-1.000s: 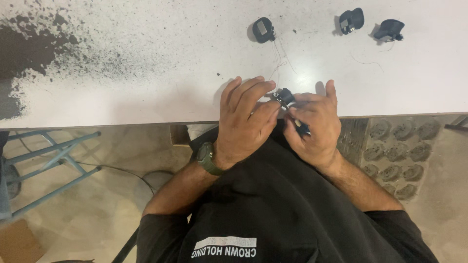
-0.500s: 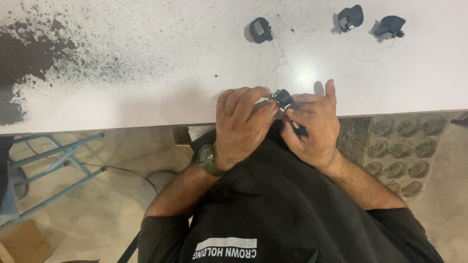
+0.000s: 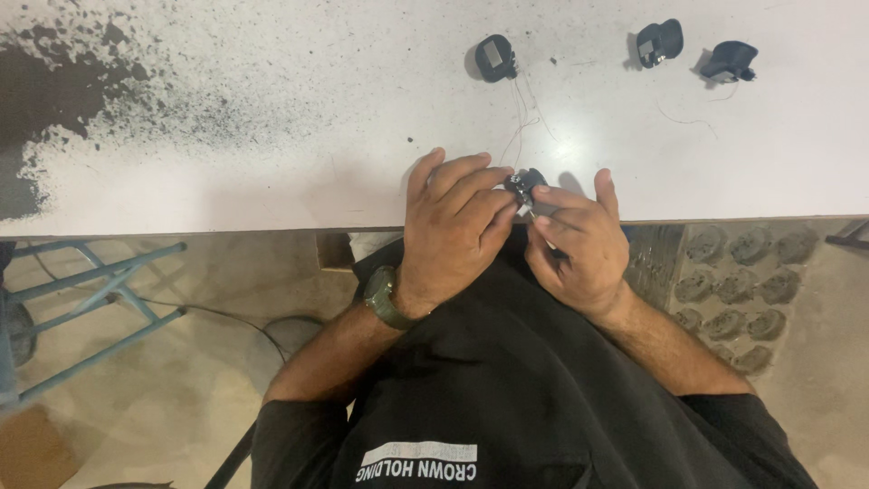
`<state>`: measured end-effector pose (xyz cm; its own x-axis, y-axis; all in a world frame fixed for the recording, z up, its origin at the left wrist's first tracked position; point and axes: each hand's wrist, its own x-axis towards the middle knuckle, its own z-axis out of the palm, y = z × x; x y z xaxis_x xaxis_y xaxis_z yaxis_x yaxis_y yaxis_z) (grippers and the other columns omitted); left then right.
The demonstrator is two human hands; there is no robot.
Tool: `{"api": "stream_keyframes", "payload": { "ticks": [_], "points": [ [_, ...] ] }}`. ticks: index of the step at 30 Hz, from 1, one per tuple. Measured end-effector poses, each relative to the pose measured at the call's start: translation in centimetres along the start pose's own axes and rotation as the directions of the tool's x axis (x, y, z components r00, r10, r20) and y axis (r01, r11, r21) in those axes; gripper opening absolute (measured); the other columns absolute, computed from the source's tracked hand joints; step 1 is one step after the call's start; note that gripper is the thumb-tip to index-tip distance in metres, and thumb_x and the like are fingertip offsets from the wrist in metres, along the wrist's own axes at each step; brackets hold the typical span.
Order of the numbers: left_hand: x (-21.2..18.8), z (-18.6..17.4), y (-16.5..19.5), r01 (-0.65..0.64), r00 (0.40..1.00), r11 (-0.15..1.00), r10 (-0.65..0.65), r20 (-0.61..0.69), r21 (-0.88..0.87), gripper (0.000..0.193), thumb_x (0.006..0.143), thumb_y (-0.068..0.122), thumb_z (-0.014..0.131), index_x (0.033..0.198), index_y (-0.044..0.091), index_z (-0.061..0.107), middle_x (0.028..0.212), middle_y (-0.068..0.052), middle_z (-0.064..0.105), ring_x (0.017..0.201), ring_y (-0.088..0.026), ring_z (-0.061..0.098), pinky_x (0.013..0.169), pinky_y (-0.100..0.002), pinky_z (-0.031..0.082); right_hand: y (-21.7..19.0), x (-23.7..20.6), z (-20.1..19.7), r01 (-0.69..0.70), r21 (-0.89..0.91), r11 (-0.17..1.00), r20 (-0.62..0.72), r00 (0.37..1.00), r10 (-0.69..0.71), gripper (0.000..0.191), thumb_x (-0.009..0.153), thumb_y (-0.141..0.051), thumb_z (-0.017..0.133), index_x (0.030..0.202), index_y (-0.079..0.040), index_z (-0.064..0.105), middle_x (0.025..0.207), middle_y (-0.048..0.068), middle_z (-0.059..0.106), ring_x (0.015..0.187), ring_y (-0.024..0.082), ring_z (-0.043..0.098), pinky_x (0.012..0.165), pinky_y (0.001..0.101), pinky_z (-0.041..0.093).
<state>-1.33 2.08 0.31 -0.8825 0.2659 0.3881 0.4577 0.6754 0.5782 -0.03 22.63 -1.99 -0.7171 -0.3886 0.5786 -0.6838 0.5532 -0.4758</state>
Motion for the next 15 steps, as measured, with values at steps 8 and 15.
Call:
{"api": "stream_keyframes", "payload": {
  "ticks": [8, 15],
  "points": [
    [0.3, -0.4, 0.0, 0.02, 0.999, 0.996, -0.016, 0.048, -0.083, 0.01, 0.096, 0.014, 0.073, 0.105, 0.01, 0.072, 0.125, 0.001, 0.067, 0.131, -0.021, 0.055, 0.124, -0.055, 0.027, -0.9, 1.7, -0.6, -0.005, -0.058, 0.998, 0.005, 1.0, 0.005, 0.028, 0.086, 0.013, 0.079, 0.101, -0.004, 0.063, 0.092, 0.007, 0.067, 0.111, 0.027, 0.074, 0.128, 0.0542, 0.028],
    [0.6, -1.4, 0.3, 0.033, 0.999, 0.994, -0.028, 0.042, -0.107, 0.012, 0.089, 0.011, 0.072, 0.1, 0.009, 0.07, 0.122, -0.001, 0.068, 0.13, -0.027, 0.058, 0.121, -0.056, 0.033, -1.6, 2.8, -1.2, -0.056, -0.059, 0.997, 0.052, 0.997, 0.059, 0.026, 0.087, 0.01, 0.078, 0.102, -0.005, 0.063, 0.099, 0.008, 0.068, 0.115, 0.027, 0.071, 0.127, 0.0536, 0.031]
  ]
}}
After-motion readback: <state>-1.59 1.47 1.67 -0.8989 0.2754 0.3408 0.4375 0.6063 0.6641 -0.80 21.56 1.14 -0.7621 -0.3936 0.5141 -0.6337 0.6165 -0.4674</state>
